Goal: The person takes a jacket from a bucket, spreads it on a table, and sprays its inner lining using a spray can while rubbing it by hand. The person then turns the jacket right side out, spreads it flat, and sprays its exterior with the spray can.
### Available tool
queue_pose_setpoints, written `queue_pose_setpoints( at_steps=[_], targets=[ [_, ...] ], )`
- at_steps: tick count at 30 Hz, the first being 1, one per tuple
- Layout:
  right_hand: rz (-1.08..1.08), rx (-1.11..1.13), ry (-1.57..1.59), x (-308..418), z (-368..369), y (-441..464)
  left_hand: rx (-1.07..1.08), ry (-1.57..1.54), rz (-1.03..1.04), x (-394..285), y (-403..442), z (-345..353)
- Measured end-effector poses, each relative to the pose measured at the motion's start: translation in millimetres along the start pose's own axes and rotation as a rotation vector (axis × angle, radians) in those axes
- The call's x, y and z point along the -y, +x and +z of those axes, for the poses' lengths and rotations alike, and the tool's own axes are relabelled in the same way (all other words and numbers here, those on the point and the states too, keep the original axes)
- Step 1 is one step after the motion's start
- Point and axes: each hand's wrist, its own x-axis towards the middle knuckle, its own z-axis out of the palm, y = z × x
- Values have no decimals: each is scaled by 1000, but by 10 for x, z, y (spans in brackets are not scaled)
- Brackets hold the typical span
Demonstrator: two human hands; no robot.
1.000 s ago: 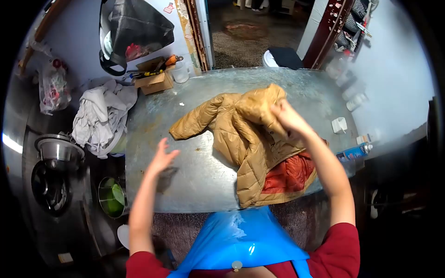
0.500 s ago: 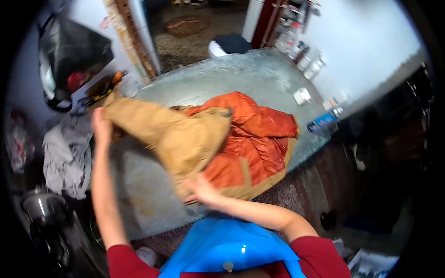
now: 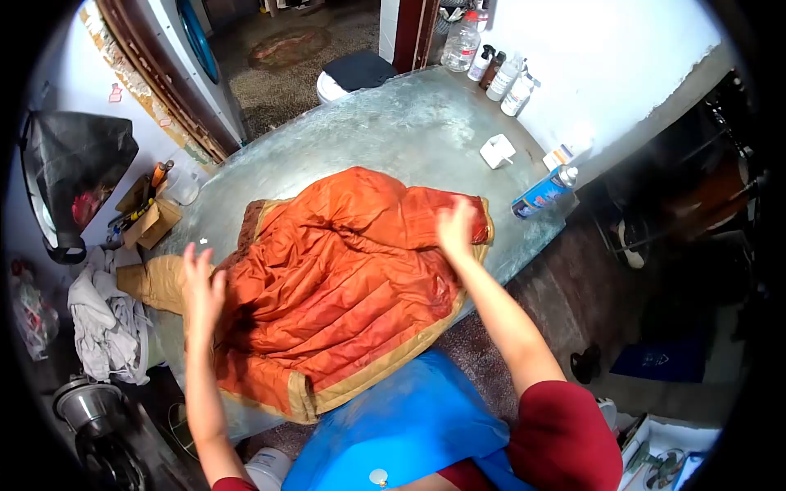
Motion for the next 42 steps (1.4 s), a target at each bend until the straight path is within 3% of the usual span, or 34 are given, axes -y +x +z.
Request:
queue_pose_setpoints(
  at_steps=[3, 5, 7, 8, 9, 10, 11, 12, 13, 15, 17, 19, 22, 23, 24, 26, 29, 31, 32, 34, 36, 37, 38, 40, 41, 42],
  targets=[
    [769, -108, -191, -1179, -121, 352, 53, -236, -40, -1099, 31, 226],
    [1088, -101, 553, -1980, 1, 226, 79, -251, -13, -1482, -27, 401],
    [1199, 241, 570, -1837, -297, 182, 161, -521, -214, -1917, -168, 526],
    [1225, 375, 572, -1640, -482, 189, 99, -367, 22, -1974, -290, 646],
    [1119, 346, 746, -1242, -592, 161, 164, -338, 65, -2045, -444, 827],
    [1013, 308, 919, -878, -657, 97, 345, -448, -51, -2247, -592, 917],
    [744, 368, 855, -585, -652, 15, 474, -501, -35, -2544, -663, 931],
    [243, 666, 640, -400, -655, 11, 603, -563, -5, -2724, -793, 1093],
    [23, 534, 681, 192, -773, -158, 759, -620, 120, -2916, -815, 1198],
    [-533, 889, 547, 830, -869, -338, 935, -793, 159, -3267, -986, 1529],
    [-647, 827, 813, 1149, -1135, -348, 998, -866, 141, -3490, -1082, 1798],
    [-620, 904, 569, 1116, -554, 30, 963, -692, 351, -3725, -844, 1834],
    [-343, 747, 103, 425, 484, 921, 855, -709, 249, -3985, -539, 1451],
    [-378, 755, -55, 142, 565, 1206, 842, -712, 231, -3973, -497, 1385],
    [-284, 952, -327, -111, 701, 1417, 831, -697, 217, -3914, -496, 1359],
    [-181, 1177, -483, -435, 655, 1613, 723, -641, 124, -3761, -582, 1276],
    [-283, 1266, -509, -431, 714, 1616, 693, -600, -45, -3548, -743, 1136],
    [-424, 1499, -10, -328, 733, 1484, 749, -605, -124, -3535, -890, 1123],
    [-387, 1638, 397, 60, 299, 1301, 784, -645, -64, -3572, -989, 1194],
    [-541, 1712, 529, 656, -62, 670, 966, -737, 26, -3680, -1141, 1405],
    [-622, 1553, 939, 1166, -382, -84, 1073, -833, 80, -3922, -1258, 1586],
    [-710, 1578, 864, 1486, -745, -214, 1084, -919, 107, -4033, -1301, 1627],
    [-901, 1406, 1091, 1630, -830, -484, 1086, -925, 110, -4087, -1300, 1649],
    [-888, 1432, 1154, 1971, -1064, -438, 965, -972, 123, -4128, -1267, 1669],
    [-875, 1223, 1247, 2015, -938, -344, 955, -979, 116, -4086, -1270, 1675],
    [-862, 1140, 991, 2055, -802, -109, 847, -952, 41, -3994, -1272, 1682]
  ],
)
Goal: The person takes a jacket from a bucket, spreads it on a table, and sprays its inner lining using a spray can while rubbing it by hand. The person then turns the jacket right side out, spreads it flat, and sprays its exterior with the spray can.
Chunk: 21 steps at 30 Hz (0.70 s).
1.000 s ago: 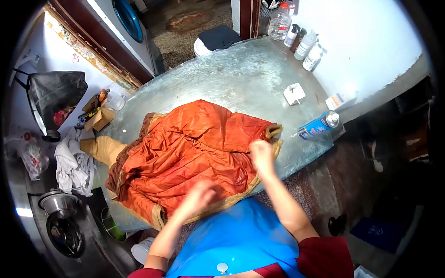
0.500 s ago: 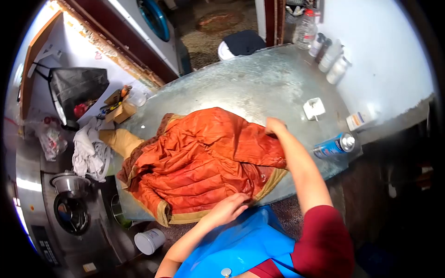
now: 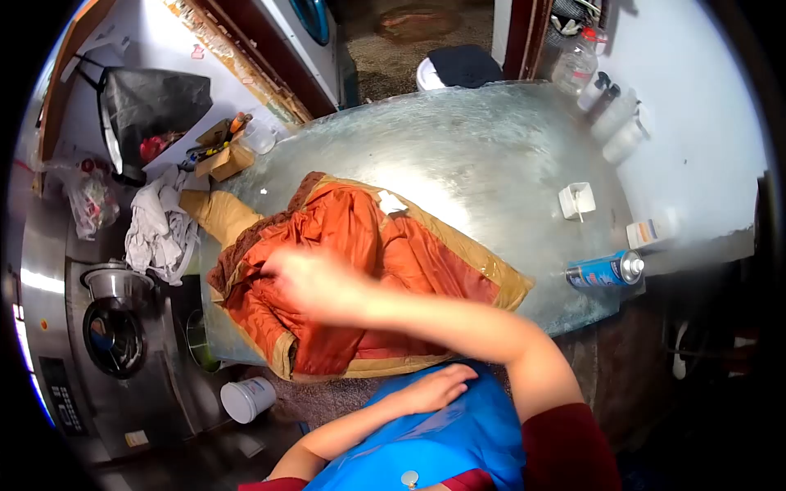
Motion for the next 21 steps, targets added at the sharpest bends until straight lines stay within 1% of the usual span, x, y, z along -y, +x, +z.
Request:
queue_pose_setpoints(
  at_steps=[1, 2, 4, 5, 6, 7, 8, 9, 10, 11, 13, 14, 15, 16, 17, 19, 20, 21],
  targets=[
    [540, 45, 337, -230, -244, 88, -127, 15, -24, 36, -61, -91],
    [191, -314, -136, -1178, -140, 28, -203, 31, -98, 37, -143, -224],
    [642, -224, -129, -1967, -665, -248, -398, 36, -175, 61, -323, -466],
    [785, -219, -497, -2467, -730, -477, -505, 33, -203, 114, -402, -566],
    [904, -106, -593, -2710, -768, -712, -551, -8, -230, 77, -443, -723],
    [912, 26, -653, -2653, -847, -802, -592, -55, -262, -6, -470, -861],
    [945, -32, -572, -2648, -822, -814, -639, -169, -278, -64, -453, -990],
    [934, -26, -575, -2647, -773, -814, -661, -240, -249, -36, -432, -1112],
    [875, -42, -495, -2413, -740, -761, -712, -237, -211, -86, -373, -1233],
    [818, -60, -414, -2115, -691, -715, -760, -234, -175, -138, -307, -1356],
    [772, -133, -156, -1368, -399, -617, -912, -185, -105, -8, -194, -1590],
    [724, -147, -46, -1002, -194, -609, -959, -133, -235, -214, -190, -1754],
    [419, -190, 66, -1009, 223, -759, -1002, -77, -364, -411, -230, -1951],
    [498, 19, 99, -786, 462, -779, -1034, 124, -464, -339, -302, -2111],
    [601, 62, 223, -384, 684, -895, -1055, 329, -568, -220, -411, -2242],
    [529, 326, 192, -105, 1215, -1172, -1035, 261, -711, -92, -682, -2395],
    [332, 365, 178, -50, 1273, -1255, -1090, 278, -539, 8, -857, -2390],
    [133, 398, 163, -31, 1297, -1298, -1159, 257, -482, 99, -997, -2380]
  ],
)
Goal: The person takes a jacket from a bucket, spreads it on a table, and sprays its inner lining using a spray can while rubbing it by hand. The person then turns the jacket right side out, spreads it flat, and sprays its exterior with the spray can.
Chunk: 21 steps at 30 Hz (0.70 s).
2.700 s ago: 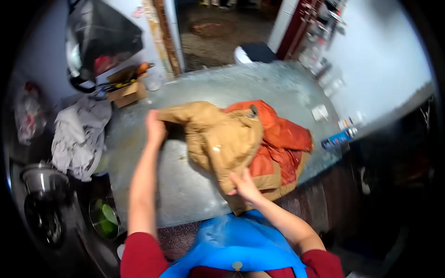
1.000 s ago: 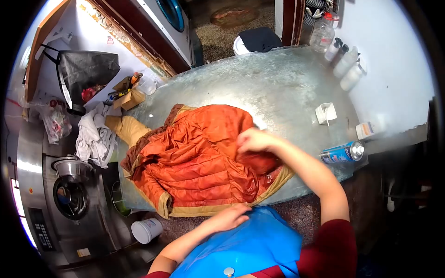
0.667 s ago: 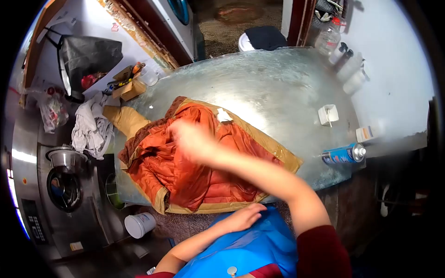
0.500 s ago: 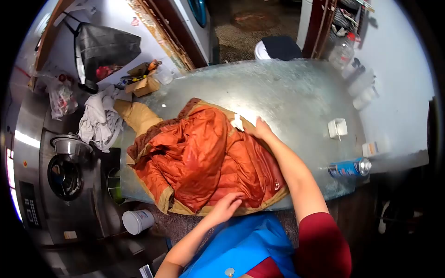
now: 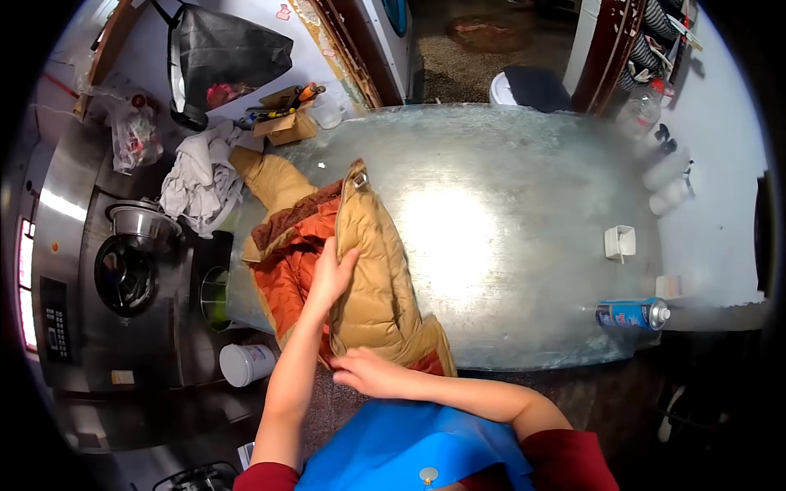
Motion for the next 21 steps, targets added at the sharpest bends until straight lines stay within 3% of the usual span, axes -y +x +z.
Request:
queue_pose_setpoints(
  at_steps=[1, 3, 4, 6, 8, 9, 10, 13, 15, 21],
  targets=[
    [18, 34, -29, 51, -188, 71, -8, -77, 23, 53, -45, -100],
    [131, -507, -50, -34, -562, 248, 30, -202, 12, 34, -135, -329],
    [256, -663, 178, -110, -787, 345, 12, -201, 8, -76, -184, -415],
    [282, -649, 127, -587, -934, 667, 28, -316, 75, -314, -268, -512],
    [556, 224, 321, -684, -868, 989, 117, -302, 112, -627, -358, -533],
    [550, 405, 367, -676, -797, 1015, 117, -131, 168, -715, -388, -471],
    [526, 408, 392, -620, -718, 995, 105, -13, 144, -935, -491, -376],
    [495, 244, 456, -527, -686, 945, 130, -156, 306, -1256, -731, 32],
    [481, 94, 462, -524, -844, 969, 89, -84, 383, -1507, -889, 138],
    [374, -321, 426, -346, -1649, 1015, -324, -116, 654, -1662, -898, -350]
  ],
)
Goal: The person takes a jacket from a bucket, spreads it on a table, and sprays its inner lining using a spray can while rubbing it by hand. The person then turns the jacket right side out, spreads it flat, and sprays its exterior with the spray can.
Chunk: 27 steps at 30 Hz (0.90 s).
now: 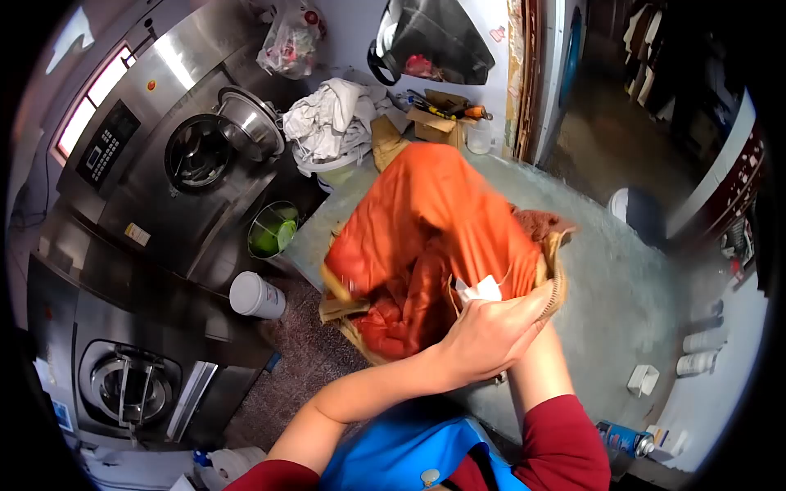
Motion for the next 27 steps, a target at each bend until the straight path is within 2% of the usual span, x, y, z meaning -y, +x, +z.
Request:
queue_pose_setpoints(
  at_steps=[4, 7, 8, 13, 15, 17, 19, 20, 21, 22, 23, 27],
  targets=[
    [-54, -143, -8, 158, -331, -107, 52, 142, 185, -37, 30, 8],
    [-50, -170, -37, 117, -363, -218, 33, 122, 235, -29, -1, 54],
    [-47, -170, -54, 94, -350, -266, 117, 149, 218, -82, -32, 36],
    [-50, -136, -169, -30, -229, -150, 124, -88, 210, -307, 3, -34],
    [-84, -111, -258, -40, -136, 131, 179, -249, 108, -344, -7, -70],
    [-141, -106, -388, -44, -42, 558, 349, -366, 1, -374, -106, -133],
    [-196, -132, -540, -62, 57, 1089, 302, -553, -38, -401, -206, -52],
    [-216, -144, -623, -76, 103, 1348, 358, -676, -135, -428, -230, -92],
    [-224, -166, -702, -100, 146, 1615, 320, -611, -26, -435, -193, -101],
    [-219, -187, -782, -135, 186, 1869, 477, -456, 27, -473, -84, -256],
    [-211, -196, -853, -173, 225, 2089, 510, -437, 14, -501, -55, -329],
    [-140, -199, -1029, -304, 402, 2716, 555, -730, -354, -502, -103, -422]
  ],
)
